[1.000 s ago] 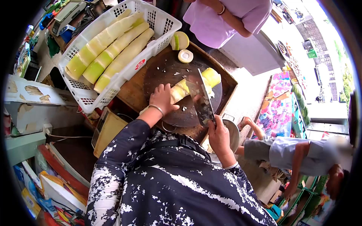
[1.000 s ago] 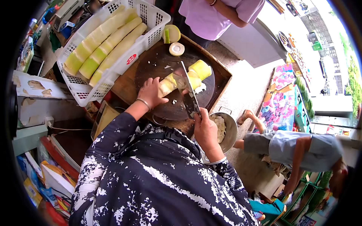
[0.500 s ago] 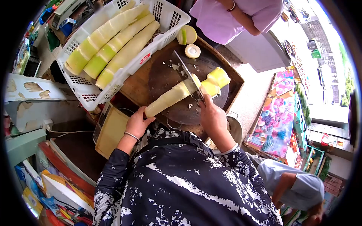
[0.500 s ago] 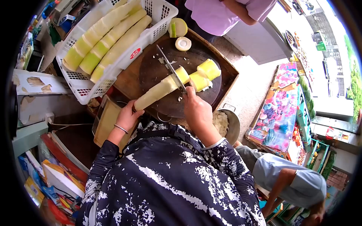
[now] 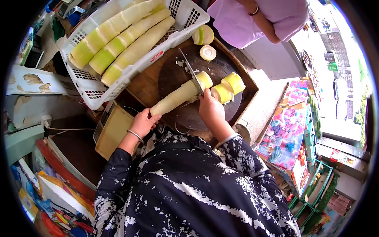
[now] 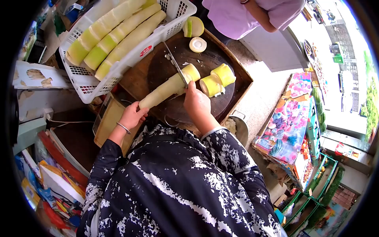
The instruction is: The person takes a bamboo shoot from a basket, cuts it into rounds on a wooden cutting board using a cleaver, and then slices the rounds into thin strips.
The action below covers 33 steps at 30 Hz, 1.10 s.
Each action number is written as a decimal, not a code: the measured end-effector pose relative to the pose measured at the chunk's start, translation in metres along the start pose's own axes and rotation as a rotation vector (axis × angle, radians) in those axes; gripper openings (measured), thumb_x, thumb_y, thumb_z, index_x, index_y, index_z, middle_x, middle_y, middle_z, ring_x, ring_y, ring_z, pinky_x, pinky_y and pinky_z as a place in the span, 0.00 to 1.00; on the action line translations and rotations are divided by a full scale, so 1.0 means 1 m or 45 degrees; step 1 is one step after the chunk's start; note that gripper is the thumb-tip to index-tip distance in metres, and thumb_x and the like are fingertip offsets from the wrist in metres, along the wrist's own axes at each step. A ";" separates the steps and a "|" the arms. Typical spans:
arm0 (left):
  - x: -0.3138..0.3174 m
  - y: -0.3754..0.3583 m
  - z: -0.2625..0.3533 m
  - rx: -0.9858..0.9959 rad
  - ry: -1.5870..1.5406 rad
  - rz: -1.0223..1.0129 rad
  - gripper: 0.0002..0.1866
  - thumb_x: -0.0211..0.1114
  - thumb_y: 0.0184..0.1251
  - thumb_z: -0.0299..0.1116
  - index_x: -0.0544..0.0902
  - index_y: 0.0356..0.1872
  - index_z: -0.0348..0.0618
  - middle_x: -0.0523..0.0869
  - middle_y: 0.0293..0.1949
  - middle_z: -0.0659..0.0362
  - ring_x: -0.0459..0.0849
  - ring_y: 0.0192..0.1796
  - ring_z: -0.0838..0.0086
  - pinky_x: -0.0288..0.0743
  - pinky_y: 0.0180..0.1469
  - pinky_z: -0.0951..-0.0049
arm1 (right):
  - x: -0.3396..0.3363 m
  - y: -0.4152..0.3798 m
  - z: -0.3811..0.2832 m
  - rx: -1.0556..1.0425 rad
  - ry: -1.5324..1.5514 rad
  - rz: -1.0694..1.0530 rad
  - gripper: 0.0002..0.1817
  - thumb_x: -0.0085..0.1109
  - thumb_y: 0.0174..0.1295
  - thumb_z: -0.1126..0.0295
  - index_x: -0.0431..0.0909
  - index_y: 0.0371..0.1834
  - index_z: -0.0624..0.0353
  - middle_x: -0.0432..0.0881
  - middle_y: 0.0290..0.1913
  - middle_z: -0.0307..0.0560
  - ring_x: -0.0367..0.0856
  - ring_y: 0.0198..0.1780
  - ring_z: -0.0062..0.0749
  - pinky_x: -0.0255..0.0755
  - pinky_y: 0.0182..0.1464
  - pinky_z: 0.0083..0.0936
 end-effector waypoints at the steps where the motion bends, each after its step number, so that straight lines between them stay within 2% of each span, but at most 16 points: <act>1: -0.001 0.001 0.001 0.011 0.009 0.002 0.20 0.63 0.63 0.44 0.76 0.39 0.33 0.82 0.25 0.58 0.80 0.24 0.78 0.75 0.26 0.75 | 0.004 0.002 0.000 0.003 0.001 0.005 0.12 0.48 0.64 0.63 0.63 0.42 0.59 0.79 0.25 0.61 0.79 0.30 0.59 0.71 0.33 0.48; 3: 0.001 0.005 0.000 -0.120 -0.177 -0.053 0.21 0.60 0.65 0.47 0.74 0.41 0.34 0.82 0.27 0.56 0.80 0.24 0.75 0.76 0.26 0.75 | 0.007 0.007 0.001 0.011 0.014 0.032 0.11 0.48 0.64 0.63 0.64 0.39 0.59 0.79 0.25 0.61 0.79 0.31 0.59 0.71 0.33 0.49; 5: 0.002 0.008 -0.003 -0.143 -0.271 -0.055 0.23 0.59 0.66 0.49 0.73 0.42 0.35 0.82 0.27 0.55 0.80 0.23 0.75 0.77 0.26 0.75 | 0.006 0.011 -0.001 -0.099 0.029 0.109 0.11 0.49 0.64 0.63 0.65 0.38 0.60 0.79 0.24 0.60 0.79 0.31 0.58 0.71 0.34 0.49; 7: 0.004 0.010 -0.004 -0.148 -0.406 -0.071 0.26 0.57 0.66 0.53 0.71 0.45 0.35 0.82 0.27 0.54 0.80 0.22 0.74 0.77 0.24 0.74 | -0.002 0.012 -0.004 -0.063 0.053 0.119 0.11 0.49 0.63 0.63 0.66 0.39 0.60 0.80 0.27 0.62 0.80 0.34 0.58 0.71 0.37 0.49; 10: 0.009 0.010 -0.004 -0.126 -0.504 0.004 0.24 0.59 0.65 0.51 0.72 0.45 0.37 0.81 0.25 0.56 0.79 0.21 0.75 0.76 0.22 0.75 | -0.004 0.008 0.005 -0.001 0.034 0.028 0.12 0.49 0.63 0.63 0.68 0.42 0.59 0.80 0.34 0.65 0.79 0.38 0.58 0.71 0.41 0.49; 11: 0.011 0.010 -0.008 -0.131 -0.520 0.016 0.24 0.59 0.65 0.51 0.72 0.45 0.37 0.81 0.25 0.56 0.79 0.21 0.75 0.76 0.22 0.75 | -0.005 0.004 0.011 -0.010 0.011 0.060 0.12 0.49 0.63 0.63 0.67 0.43 0.58 0.81 0.30 0.62 0.81 0.36 0.58 0.73 0.38 0.48; 13: 0.017 0.010 -0.004 -0.115 -0.504 0.054 0.23 0.59 0.65 0.49 0.71 0.46 0.37 0.81 0.24 0.56 0.79 0.21 0.76 0.76 0.22 0.76 | -0.013 -0.009 0.018 0.050 0.038 0.104 0.13 0.49 0.63 0.62 0.66 0.44 0.58 0.80 0.30 0.63 0.80 0.36 0.59 0.72 0.38 0.49; 14: 0.021 0.010 -0.002 -0.133 -0.535 0.054 0.22 0.60 0.65 0.46 0.71 0.47 0.37 0.80 0.23 0.57 0.77 0.20 0.78 0.74 0.22 0.77 | -0.015 -0.016 0.022 0.018 0.065 0.198 0.12 0.48 0.64 0.62 0.66 0.43 0.57 0.80 0.29 0.64 0.79 0.35 0.61 0.72 0.36 0.50; 15: 0.026 0.012 0.001 -0.142 -0.552 0.065 0.22 0.60 0.65 0.46 0.71 0.47 0.37 0.80 0.23 0.57 0.77 0.20 0.78 0.74 0.22 0.77 | -0.018 -0.021 0.022 0.004 0.055 0.182 0.12 0.48 0.64 0.62 0.66 0.43 0.57 0.80 0.29 0.64 0.79 0.35 0.61 0.72 0.36 0.50; 17: 0.034 0.012 0.008 -0.033 -0.461 0.077 0.21 0.61 0.65 0.44 0.71 0.46 0.36 0.79 0.23 0.58 0.76 0.19 0.78 0.72 0.21 0.77 | -0.031 -0.037 0.013 0.041 0.022 0.254 0.12 0.48 0.65 0.60 0.65 0.42 0.57 0.80 0.27 0.64 0.79 0.33 0.62 0.71 0.34 0.51; 18: 0.037 0.011 0.012 -0.040 -0.458 0.119 0.21 0.62 0.64 0.43 0.70 0.46 0.36 0.77 0.22 0.60 0.74 0.19 0.79 0.70 0.21 0.77 | -0.036 -0.043 0.009 0.041 0.052 0.233 0.13 0.50 0.64 0.62 0.67 0.41 0.61 0.79 0.29 0.65 0.77 0.34 0.63 0.69 0.35 0.51; 25: 0.037 0.009 0.021 -0.035 -0.356 0.135 0.21 0.63 0.64 0.43 0.69 0.46 0.36 0.77 0.22 0.61 0.74 0.20 0.80 0.70 0.21 0.77 | -0.032 -0.053 -0.005 -0.087 -0.055 0.072 0.11 0.51 0.63 0.64 0.66 0.39 0.61 0.79 0.28 0.64 0.77 0.33 0.62 0.68 0.34 0.53; 33: 0.039 0.014 0.019 -0.050 -0.277 0.125 0.19 0.63 0.63 0.41 0.67 0.40 0.36 0.77 0.21 0.59 0.75 0.19 0.78 0.70 0.20 0.75 | -0.032 -0.038 -0.010 -0.136 -0.053 -0.036 0.11 0.51 0.62 0.65 0.65 0.37 0.61 0.79 0.27 0.64 0.77 0.34 0.63 0.68 0.35 0.53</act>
Point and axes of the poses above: each hand's wrist, its own y-axis towards the middle knuckle, its own x-axis out of the palm, z = x × y, the point moved 3 cm from there along y, towards the middle knuckle
